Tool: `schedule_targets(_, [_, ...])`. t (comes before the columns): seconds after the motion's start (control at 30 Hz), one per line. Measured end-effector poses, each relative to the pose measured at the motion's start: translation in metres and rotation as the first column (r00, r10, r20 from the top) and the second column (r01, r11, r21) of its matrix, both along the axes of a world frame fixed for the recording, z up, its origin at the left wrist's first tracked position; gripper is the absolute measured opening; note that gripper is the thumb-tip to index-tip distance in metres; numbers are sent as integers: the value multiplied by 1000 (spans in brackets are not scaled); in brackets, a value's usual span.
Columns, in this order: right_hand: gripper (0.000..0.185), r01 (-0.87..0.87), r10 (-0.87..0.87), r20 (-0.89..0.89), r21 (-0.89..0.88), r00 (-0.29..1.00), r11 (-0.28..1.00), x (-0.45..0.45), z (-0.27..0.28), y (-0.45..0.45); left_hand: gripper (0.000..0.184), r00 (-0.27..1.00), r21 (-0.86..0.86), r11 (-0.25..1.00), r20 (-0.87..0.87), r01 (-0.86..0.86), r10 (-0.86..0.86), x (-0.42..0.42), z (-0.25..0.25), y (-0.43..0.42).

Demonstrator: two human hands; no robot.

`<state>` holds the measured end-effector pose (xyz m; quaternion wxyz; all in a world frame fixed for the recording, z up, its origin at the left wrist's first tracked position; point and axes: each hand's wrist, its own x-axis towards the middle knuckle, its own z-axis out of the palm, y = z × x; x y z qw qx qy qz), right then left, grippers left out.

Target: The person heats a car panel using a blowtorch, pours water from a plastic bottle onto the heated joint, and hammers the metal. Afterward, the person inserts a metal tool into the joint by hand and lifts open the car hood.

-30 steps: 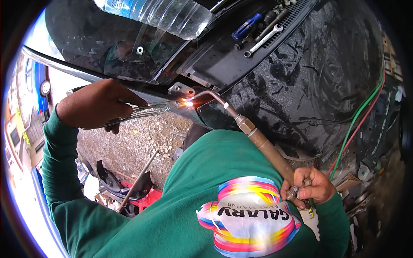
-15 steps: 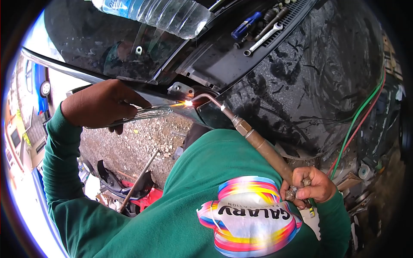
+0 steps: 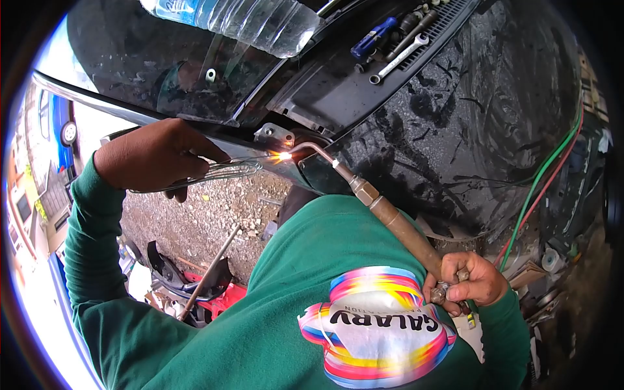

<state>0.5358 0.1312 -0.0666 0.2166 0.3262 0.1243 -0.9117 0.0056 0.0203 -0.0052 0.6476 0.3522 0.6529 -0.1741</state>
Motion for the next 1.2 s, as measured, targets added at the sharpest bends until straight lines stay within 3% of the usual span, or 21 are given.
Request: schedule_targets(1.2, [19,-23,23,-15,16,1000,1000,-2,-1,0,42,1000,-43,999,-8,-17,17,3,-1,5])
